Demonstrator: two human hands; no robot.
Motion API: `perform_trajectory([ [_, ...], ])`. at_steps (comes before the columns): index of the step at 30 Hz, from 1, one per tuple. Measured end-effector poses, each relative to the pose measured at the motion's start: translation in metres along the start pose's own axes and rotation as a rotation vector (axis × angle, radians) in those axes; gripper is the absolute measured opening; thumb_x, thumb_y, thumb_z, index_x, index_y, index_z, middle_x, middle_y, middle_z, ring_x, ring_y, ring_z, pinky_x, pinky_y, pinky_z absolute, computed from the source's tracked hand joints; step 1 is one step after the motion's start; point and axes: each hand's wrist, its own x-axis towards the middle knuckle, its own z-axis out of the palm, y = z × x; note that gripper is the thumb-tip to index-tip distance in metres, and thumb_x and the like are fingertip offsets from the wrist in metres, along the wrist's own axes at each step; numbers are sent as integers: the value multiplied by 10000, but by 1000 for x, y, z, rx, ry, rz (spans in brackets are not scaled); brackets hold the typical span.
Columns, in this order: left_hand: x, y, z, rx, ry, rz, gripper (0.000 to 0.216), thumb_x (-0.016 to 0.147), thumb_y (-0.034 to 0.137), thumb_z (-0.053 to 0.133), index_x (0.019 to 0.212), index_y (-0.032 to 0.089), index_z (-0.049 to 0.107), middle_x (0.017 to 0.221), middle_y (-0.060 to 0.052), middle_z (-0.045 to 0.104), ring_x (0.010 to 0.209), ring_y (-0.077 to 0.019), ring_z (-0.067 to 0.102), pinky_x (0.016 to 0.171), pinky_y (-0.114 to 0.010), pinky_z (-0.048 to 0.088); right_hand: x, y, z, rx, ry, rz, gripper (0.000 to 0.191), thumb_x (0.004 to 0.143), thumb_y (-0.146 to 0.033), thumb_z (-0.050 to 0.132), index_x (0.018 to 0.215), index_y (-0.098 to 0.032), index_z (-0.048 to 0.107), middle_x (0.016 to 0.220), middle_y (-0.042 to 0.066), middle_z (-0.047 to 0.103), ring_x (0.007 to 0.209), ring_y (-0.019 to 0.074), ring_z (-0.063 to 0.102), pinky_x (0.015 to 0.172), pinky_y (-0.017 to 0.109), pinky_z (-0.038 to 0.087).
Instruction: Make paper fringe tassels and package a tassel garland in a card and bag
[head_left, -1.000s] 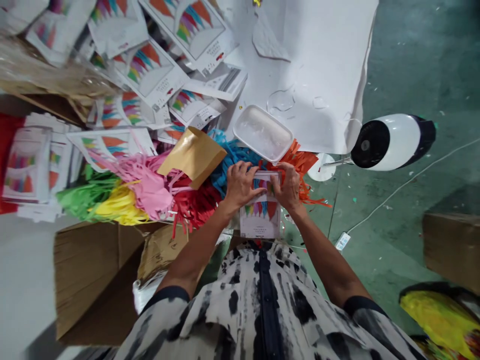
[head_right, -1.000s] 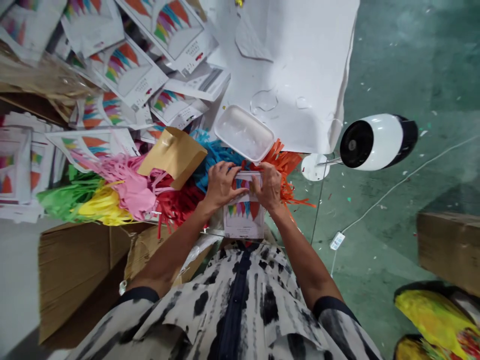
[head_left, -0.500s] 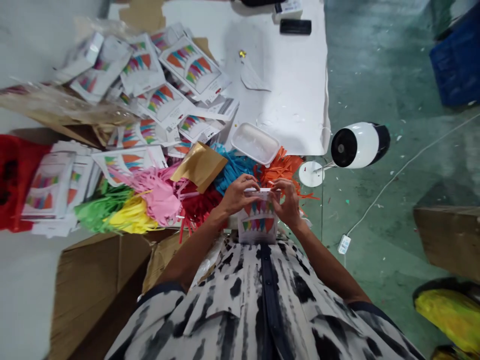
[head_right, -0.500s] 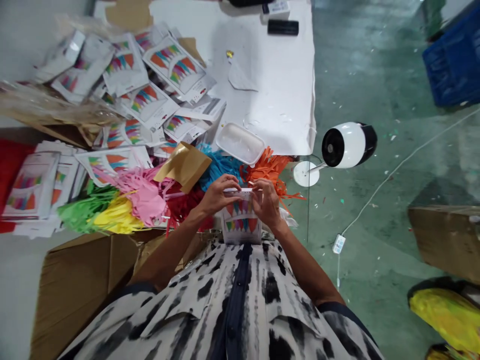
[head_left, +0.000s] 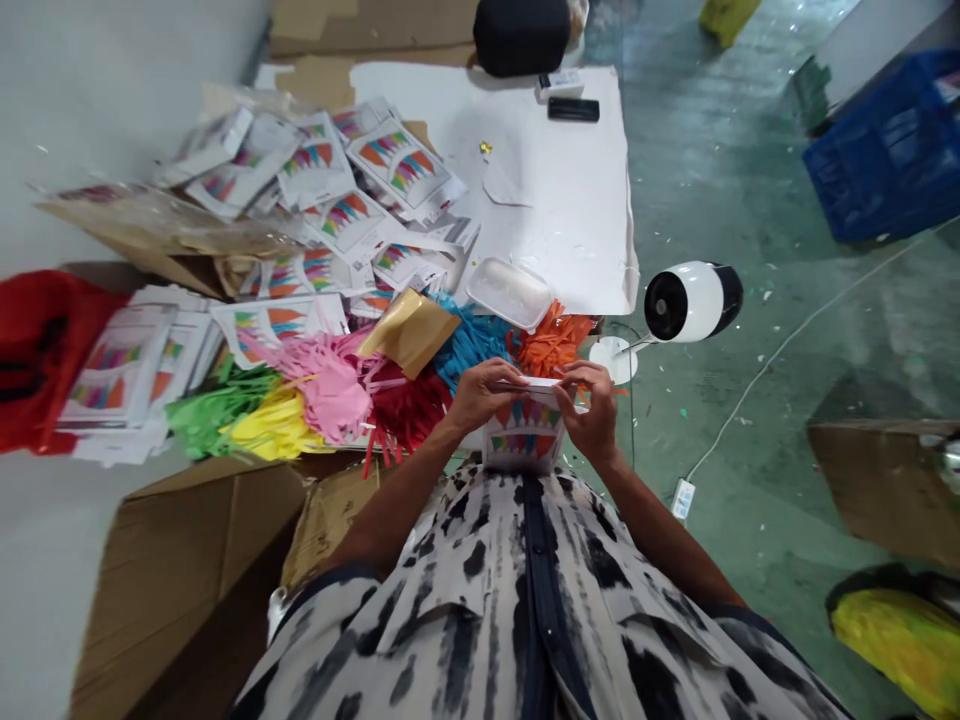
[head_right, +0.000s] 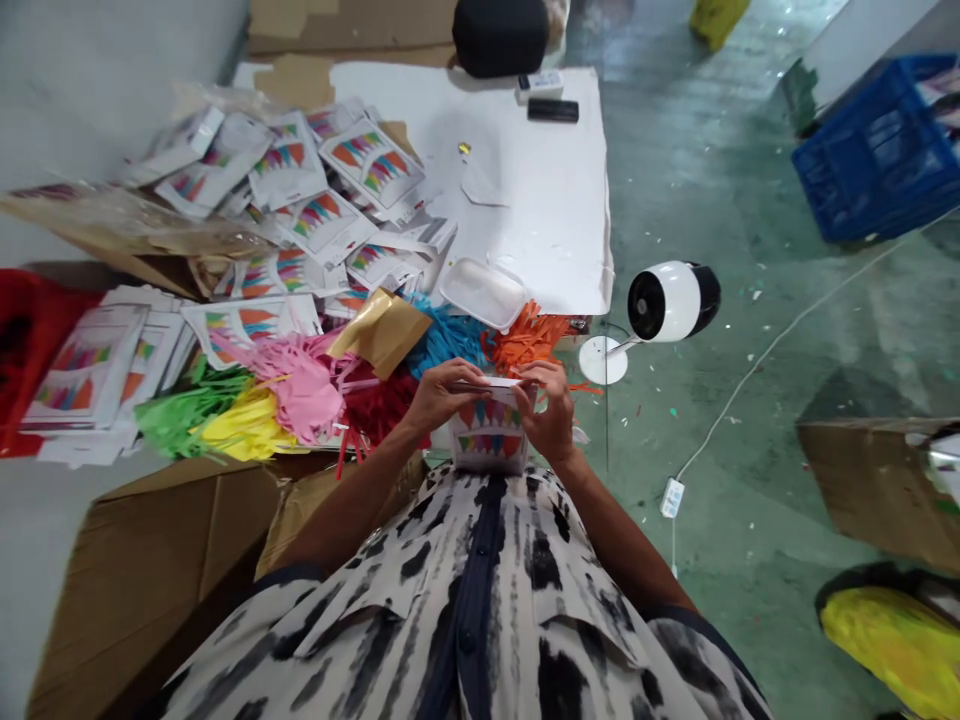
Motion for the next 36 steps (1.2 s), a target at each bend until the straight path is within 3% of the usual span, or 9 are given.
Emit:
perform_trajectory([
  [4,-3,10,1,-47,7,-1,361,744,502,903,891,183,818,974,-80,712,897,-184,735,830,-369,683,12,-13,-12,136,-17,129,121,941,-359,720,972,-258,661,1109,82,665,1141,275,642,1014,490,524],
  [8,-4,17,4,-76,12,-27,361,749,482,903,928,181,816,979,-71,708,905,-184,743,867,-366,680,21,-20,-26,123,-203,125,143,921,-389,754,890,-256,715,1171,74,682,1225,279,606,1075,486,475],
  [13,-5,15,8,-101,-16,-59,384,759,461,902,1008,184,809,1033,-91,767,958,-220,762,895,-378,660,22,-20,-30,78,-394,153,166,934,-428,747,916,-263,732,1025,46,734,1027,243,671,974,431,500],
  [21,4,13,9,-53,-107,-16,355,789,414,890,1065,194,849,1080,-112,772,971,-199,745,887,-310,618,22,-20,-29,29,-452,230,259,949,-505,707,902,-250,714,911,32,721,883,213,652,845,359,505],
  [27,13,10,4,-86,-188,-11,350,794,407,885,1079,206,850,1074,-116,778,970,-203,744,890,-313,609,22,-14,-28,42,-443,263,172,936,-403,728,902,-237,695,907,21,710,838,193,646,812,335,501],
  [36,16,7,-1,-162,-243,-42,355,804,401,876,1106,218,844,1101,-109,768,986,-193,738,897,-305,605,23,-16,-24,-46,-392,176,80,935,-300,712,900,-236,681,898,14,707,838,196,648,818,339,498],
])
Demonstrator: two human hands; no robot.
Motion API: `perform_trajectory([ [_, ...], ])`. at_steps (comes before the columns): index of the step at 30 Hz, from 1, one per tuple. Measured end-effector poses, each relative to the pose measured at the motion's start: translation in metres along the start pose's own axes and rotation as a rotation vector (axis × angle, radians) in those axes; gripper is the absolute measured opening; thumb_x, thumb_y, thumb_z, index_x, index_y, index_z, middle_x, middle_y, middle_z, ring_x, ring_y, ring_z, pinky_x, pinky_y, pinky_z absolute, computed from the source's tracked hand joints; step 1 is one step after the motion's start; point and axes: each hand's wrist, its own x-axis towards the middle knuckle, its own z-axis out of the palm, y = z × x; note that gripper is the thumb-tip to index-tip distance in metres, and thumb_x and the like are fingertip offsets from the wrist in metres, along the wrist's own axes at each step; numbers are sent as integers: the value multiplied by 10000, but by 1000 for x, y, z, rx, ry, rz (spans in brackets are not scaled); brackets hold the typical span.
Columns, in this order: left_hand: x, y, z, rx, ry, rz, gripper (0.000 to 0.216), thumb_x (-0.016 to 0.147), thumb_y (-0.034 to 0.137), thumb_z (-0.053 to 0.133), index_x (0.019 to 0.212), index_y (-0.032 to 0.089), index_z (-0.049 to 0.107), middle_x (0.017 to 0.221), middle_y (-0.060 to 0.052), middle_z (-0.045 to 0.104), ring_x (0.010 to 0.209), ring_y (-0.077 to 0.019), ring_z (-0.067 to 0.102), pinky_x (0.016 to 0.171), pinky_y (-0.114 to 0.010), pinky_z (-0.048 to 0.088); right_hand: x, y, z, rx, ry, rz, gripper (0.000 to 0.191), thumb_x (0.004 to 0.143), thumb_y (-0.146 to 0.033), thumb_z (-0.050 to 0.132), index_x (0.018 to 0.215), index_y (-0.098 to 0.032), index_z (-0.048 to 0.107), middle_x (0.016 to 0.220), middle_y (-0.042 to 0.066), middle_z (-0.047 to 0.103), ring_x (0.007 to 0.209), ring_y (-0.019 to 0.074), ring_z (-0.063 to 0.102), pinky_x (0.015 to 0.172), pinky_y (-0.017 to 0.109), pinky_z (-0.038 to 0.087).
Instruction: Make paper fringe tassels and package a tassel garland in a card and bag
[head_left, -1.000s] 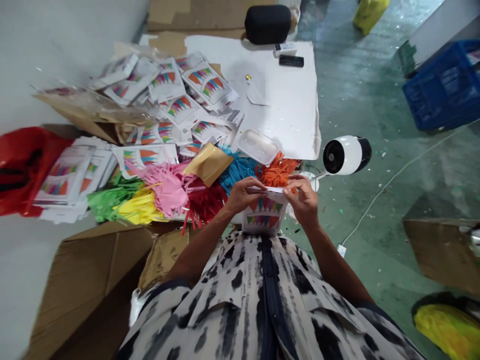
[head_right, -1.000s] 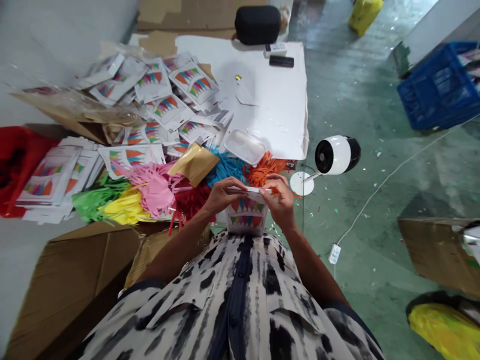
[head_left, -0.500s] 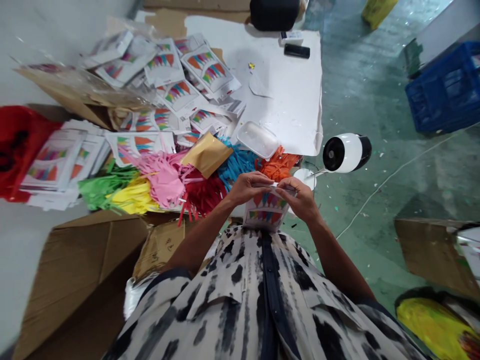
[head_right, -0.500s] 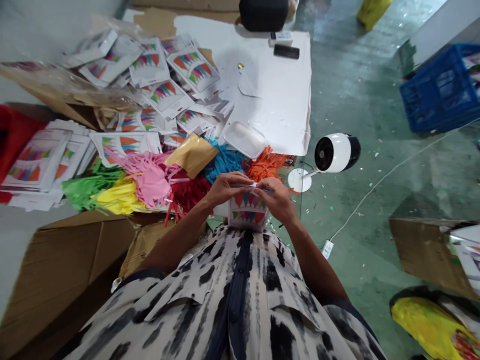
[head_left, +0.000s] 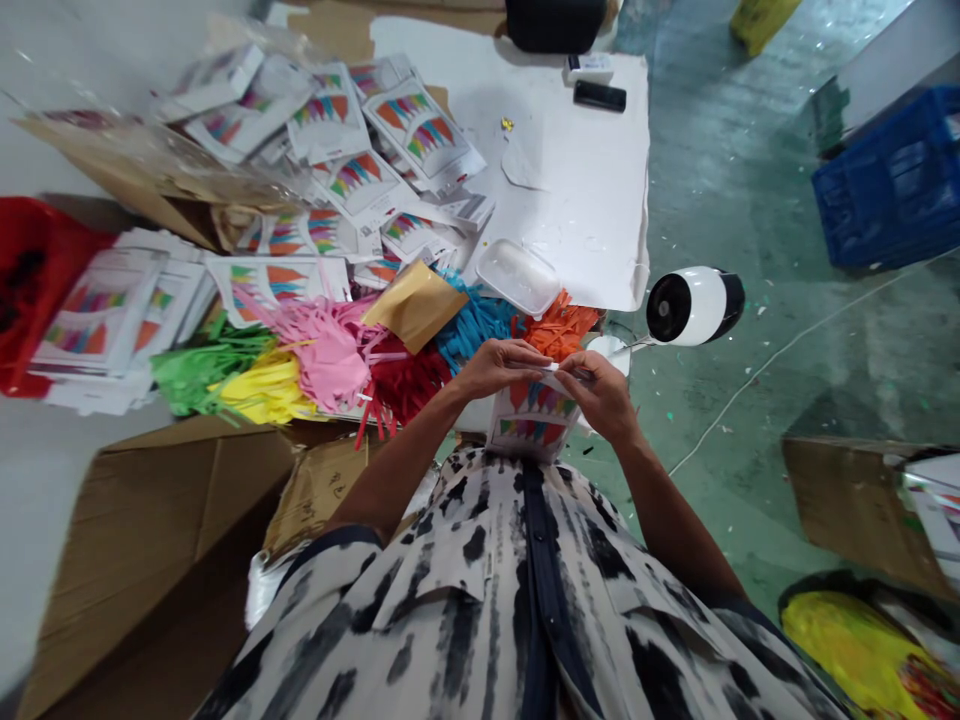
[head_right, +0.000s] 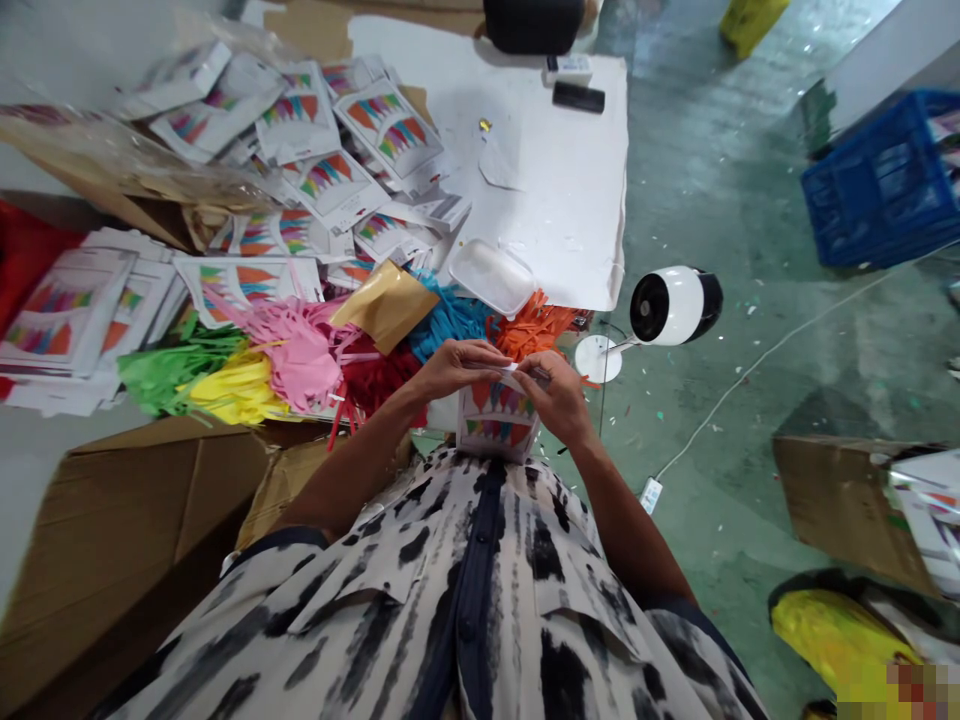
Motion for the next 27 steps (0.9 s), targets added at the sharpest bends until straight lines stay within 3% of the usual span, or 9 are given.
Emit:
perform_trajectory([
  [10,-1,2,10,-40,85,-88,488,640,418,975,1007,130,830,1025,-112,808,927,-231,773,878,-342,620,-2,-3,6,-163,107,-172,69,962,-285,701,933,-246,653,950,46,699,946,240,669,865,378,525],
  [17,-1,6,23,-86,193,-116,399,724,458,914,929,129,820,947,-89,813,869,-204,774,846,-329,624,0,-5,7,-105,134,-62,113,935,-328,726,909,-236,665,958,55,701,980,251,679,891,410,556],
  [18,-1,7,23,-80,190,-128,401,727,461,910,931,128,819,947,-90,813,871,-206,772,842,-326,621,1,-5,7,-70,141,-30,137,920,-344,741,964,-233,674,1022,64,704,980,246,685,885,409,572],
  [22,1,8,20,-33,165,-157,407,769,476,872,981,136,800,983,-79,803,887,-203,753,824,-308,589,3,1,8,88,163,59,546,874,-406,792,1363,-261,599,1407,120,603,894,205,712,798,399,633],
  [25,3,6,18,-7,158,-141,419,782,465,857,1035,149,749,1010,-61,780,890,-186,725,796,-280,551,1,8,8,-14,173,-55,333,942,-384,732,1258,-283,713,1370,106,637,1108,257,689,993,477,598],
  [27,3,4,17,-6,157,-128,431,768,458,863,1030,156,705,998,-51,758,885,-178,710,771,-264,531,-2,14,8,-85,173,-120,185,986,-370,678,1116,-299,786,1329,100,659,1135,256,679,1027,484,581],
])
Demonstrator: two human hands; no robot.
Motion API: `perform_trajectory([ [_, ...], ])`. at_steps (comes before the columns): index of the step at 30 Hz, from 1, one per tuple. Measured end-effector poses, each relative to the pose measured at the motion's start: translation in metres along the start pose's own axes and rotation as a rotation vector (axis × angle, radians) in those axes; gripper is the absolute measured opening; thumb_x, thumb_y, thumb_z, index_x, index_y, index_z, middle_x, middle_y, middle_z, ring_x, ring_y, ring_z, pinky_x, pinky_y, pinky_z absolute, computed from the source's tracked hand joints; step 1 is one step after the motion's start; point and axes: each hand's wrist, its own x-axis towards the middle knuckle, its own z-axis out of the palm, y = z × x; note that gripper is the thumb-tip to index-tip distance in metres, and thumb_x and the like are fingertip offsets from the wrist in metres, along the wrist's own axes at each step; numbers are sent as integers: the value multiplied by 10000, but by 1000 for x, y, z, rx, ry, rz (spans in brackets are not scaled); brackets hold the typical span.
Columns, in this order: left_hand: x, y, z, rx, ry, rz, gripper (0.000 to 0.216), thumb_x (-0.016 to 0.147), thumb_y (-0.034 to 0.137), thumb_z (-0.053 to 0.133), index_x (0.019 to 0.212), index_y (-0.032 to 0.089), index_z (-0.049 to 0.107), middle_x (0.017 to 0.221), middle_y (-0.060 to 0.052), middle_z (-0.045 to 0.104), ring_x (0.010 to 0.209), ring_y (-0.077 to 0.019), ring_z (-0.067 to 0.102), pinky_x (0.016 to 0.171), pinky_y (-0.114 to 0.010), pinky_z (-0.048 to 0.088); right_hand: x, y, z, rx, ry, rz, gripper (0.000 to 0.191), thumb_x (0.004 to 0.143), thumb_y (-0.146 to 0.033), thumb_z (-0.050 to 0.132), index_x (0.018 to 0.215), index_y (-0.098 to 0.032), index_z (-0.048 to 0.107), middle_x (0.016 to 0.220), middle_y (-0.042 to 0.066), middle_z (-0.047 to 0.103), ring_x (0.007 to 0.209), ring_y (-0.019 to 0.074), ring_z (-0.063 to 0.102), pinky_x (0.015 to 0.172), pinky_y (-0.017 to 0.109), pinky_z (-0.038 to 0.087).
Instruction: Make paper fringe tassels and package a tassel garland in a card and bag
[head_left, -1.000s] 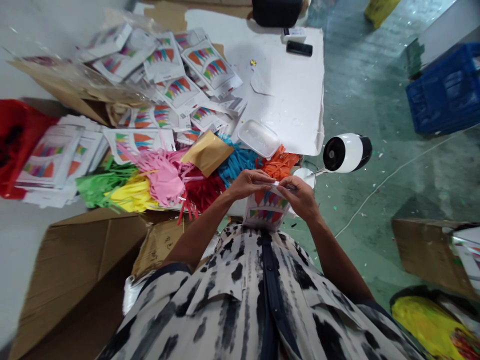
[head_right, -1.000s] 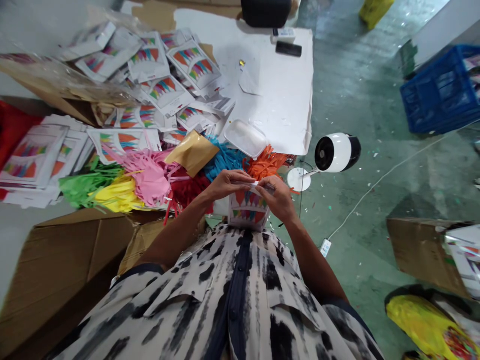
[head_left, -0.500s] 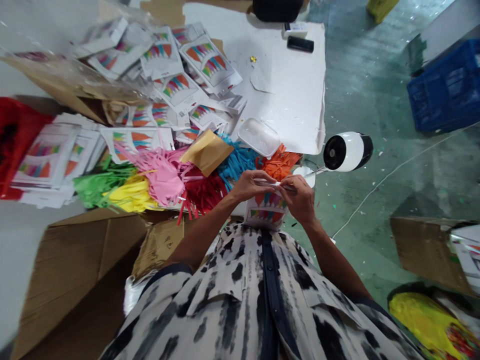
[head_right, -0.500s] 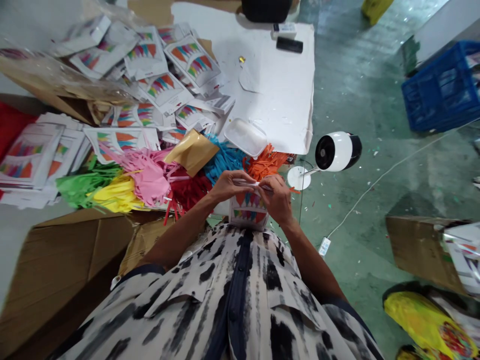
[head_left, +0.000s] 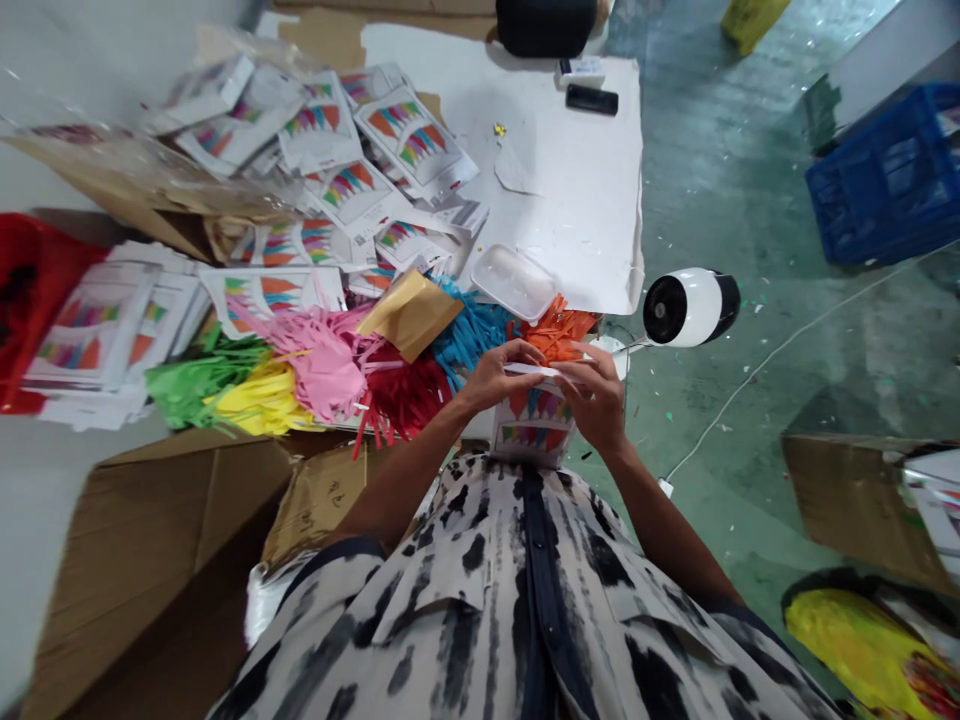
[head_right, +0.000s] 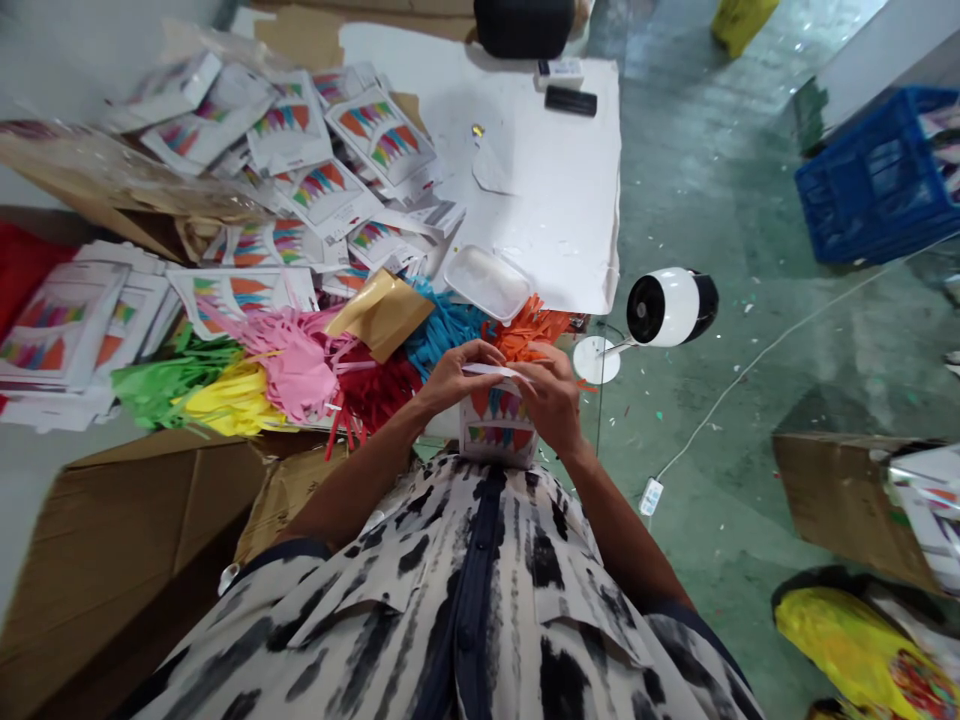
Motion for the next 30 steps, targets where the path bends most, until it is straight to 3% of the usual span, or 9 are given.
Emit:
perform_trajectory([
  [4,0,-4,-1,-5,-8,8,437,761,452,867,1004,172,636,935,-24,721,855,-162,689,734,-240,498,-5,13,-3,-62,-57,-43,184,1007,-377,651,1063,-335,822,1317,89,671,948,202,706,889,421,620],
  [9,-1,-7,5,-5,-5,25,418,779,492,859,948,180,638,824,18,691,716,-119,616,652,-221,450,-7,23,-16,-190,-102,-113,203,1006,-392,660,1123,-349,821,1204,82,741,1042,223,711,940,403,588],
  [12,-1,-6,10,9,-1,67,367,818,489,835,968,173,724,860,-7,710,755,-132,634,676,-236,473,-9,28,-25,-267,-106,-161,196,992,-392,683,1131,-361,818,1142,69,771,1048,229,711,936,392,570],
  [19,4,3,6,87,-210,224,311,919,454,752,1091,212,843,1023,-111,741,931,-192,703,802,-299,549,-13,32,-38,-290,-119,-216,212,990,-361,682,1162,-323,799,1063,63,794,955,225,717,898,383,555],
  [22,3,4,5,99,-191,229,292,860,431,822,1047,209,851,1027,-113,758,948,-202,714,834,-311,554,-14,29,-42,-189,-131,-161,373,975,-404,689,1323,-271,711,1204,111,760,1074,263,719,965,432,570],
  [24,0,2,6,76,-175,219,306,809,423,868,1007,191,850,1029,-116,769,956,-212,723,854,-321,559,-13,27,-42,-113,-216,-128,482,971,-426,683,1418,-254,631,1305,134,724,1144,281,712,978,446,576],
  [26,-4,-2,7,65,-156,173,349,786,430,884,1018,174,835,1036,-116,777,955,-217,731,852,-321,564,-9,26,-43,-69,-348,-115,414,979,-424,671,1355,-253,661,1212,106,764,1043,266,745,882,397,593],
  [28,-9,-8,5,51,-108,98,448,758,448,901,1094,171,797,1063,-110,776,961,-225,735,818,-308,571,-1,27,-44,-51,-447,-88,274,968,-440,685,1157,-248,736,959,50,792,805,221,743,711,324,566],
  [30,-15,-13,-3,10,-25,39,547,774,470,883,1218,190,731,1138,-111,761,1033,-244,733,817,-312,586,10,31,-47,-21,-452,-26,244,931,-477,725,1004,-246,757,779,10,745,627,178,660,585,290,498],
])
